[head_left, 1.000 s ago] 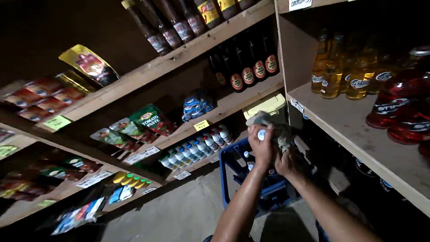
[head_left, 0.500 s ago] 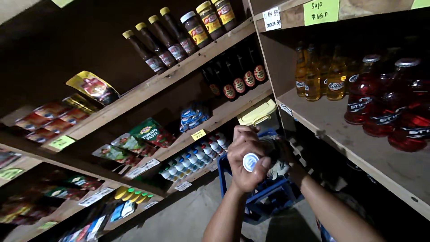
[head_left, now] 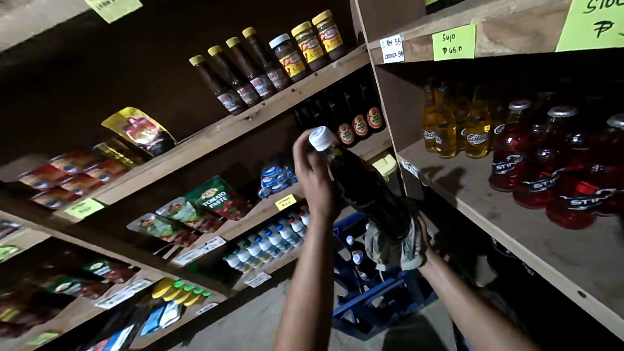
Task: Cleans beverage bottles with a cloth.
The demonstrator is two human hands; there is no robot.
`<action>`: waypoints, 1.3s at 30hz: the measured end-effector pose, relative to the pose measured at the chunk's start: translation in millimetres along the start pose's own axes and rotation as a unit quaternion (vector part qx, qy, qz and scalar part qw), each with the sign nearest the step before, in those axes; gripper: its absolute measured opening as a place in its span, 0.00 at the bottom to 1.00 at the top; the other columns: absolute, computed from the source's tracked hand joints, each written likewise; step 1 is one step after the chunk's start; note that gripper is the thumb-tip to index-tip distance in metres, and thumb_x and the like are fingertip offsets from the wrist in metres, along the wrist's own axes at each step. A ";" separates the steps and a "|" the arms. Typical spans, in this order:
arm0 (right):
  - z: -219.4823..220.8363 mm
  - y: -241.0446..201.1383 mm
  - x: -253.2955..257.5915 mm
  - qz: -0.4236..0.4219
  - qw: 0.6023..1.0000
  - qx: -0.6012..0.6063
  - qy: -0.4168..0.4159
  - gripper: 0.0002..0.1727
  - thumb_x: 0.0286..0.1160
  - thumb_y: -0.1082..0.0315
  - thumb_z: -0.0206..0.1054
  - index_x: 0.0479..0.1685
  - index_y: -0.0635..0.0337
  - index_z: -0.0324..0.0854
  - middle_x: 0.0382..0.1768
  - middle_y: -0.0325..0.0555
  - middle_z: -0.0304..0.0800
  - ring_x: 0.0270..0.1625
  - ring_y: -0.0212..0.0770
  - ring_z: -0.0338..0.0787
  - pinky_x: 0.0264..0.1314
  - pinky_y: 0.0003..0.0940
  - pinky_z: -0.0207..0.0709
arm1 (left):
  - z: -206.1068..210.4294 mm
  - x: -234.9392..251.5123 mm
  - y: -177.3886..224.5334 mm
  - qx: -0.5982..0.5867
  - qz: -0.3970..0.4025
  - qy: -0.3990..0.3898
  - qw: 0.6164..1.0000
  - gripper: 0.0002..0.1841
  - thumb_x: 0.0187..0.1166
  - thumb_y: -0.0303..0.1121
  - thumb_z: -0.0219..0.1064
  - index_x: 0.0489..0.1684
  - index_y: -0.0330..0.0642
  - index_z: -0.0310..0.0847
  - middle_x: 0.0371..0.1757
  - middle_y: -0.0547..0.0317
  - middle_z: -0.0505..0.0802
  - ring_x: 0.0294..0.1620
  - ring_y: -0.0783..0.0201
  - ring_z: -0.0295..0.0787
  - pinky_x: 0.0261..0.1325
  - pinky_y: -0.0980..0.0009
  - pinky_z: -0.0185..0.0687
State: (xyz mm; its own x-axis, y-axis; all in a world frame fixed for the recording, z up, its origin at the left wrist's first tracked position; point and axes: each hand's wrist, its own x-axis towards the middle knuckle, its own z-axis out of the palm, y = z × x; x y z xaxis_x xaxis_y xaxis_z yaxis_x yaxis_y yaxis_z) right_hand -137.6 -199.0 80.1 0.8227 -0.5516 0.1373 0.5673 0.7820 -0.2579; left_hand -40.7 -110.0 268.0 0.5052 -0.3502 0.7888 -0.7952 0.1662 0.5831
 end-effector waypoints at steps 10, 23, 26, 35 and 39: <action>7.6 -13.0 -4.9 -0.065 0.803 -0.591 0.037 0.27 0.84 0.58 0.65 0.68 0.77 0.79 0.65 0.62 0.87 0.71 0.40 0.85 0.79 0.36 0.74 | 30.4 -127.5 -64.2 -0.109 -0.207 0.132 0.963 0.47 0.87 0.57 0.42 0.93 0.31 0.22 0.93 0.35 0.47 0.92 0.62 0.51 0.90 0.68 0.51; -3.8 -13.4 30.5 0.011 0.869 -0.486 -0.089 0.28 0.63 0.58 0.78 0.58 0.70 0.81 0.49 0.43 0.91 0.53 0.27 0.88 0.64 0.26 0.82 | -0.2 -218.1 -67.4 -0.180 -0.458 -0.145 0.859 0.62 0.47 0.63 0.82 0.79 0.28 0.56 0.55 0.58 0.91 0.51 0.75 0.90 0.59 0.72 0.88; 8.3 -21.9 31.6 0.060 0.894 -0.442 -0.042 0.21 0.69 0.68 0.75 0.59 0.67 0.80 0.47 0.41 0.92 0.50 0.26 0.90 0.61 0.25 0.84 | -3.4 -226.1 -61.2 -0.170 -0.473 -0.195 0.842 0.62 0.46 0.56 0.85 0.81 0.29 0.54 0.57 0.56 0.91 0.53 0.72 0.92 0.61 0.70 0.89; 34.2 17.1 -9.5 0.090 0.648 -0.756 -0.035 0.32 0.93 0.50 0.51 0.82 0.69 0.70 0.80 0.66 0.74 0.86 0.56 0.70 0.92 0.49 0.56 | 1.5 -218.6 -80.8 0.127 -0.440 -0.143 0.877 0.62 0.50 0.40 0.86 0.93 0.42 0.48 0.72 0.38 0.84 0.71 0.48 0.84 0.72 0.47 0.79; 32.9 19.1 -17.5 0.122 0.642 -0.754 -0.073 0.34 0.91 0.47 0.54 0.82 0.67 0.71 0.80 0.62 0.75 0.86 0.52 0.71 0.91 0.46 0.57 | 0.8 -211.9 -81.2 0.170 -0.425 -0.117 0.881 0.64 0.50 0.42 0.87 0.94 0.41 0.45 0.73 0.34 0.84 0.71 0.42 0.84 0.71 0.41 0.77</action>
State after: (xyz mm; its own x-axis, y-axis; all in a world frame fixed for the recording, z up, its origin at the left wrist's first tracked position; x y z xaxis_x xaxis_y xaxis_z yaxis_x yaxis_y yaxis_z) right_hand -140.0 -164.9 104.2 0.9373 -0.3478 -0.0233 -0.1670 -0.3893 -0.9058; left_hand -83.5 -50.0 53.4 0.9156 -0.4019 0.0091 -0.2365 -0.5204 0.8205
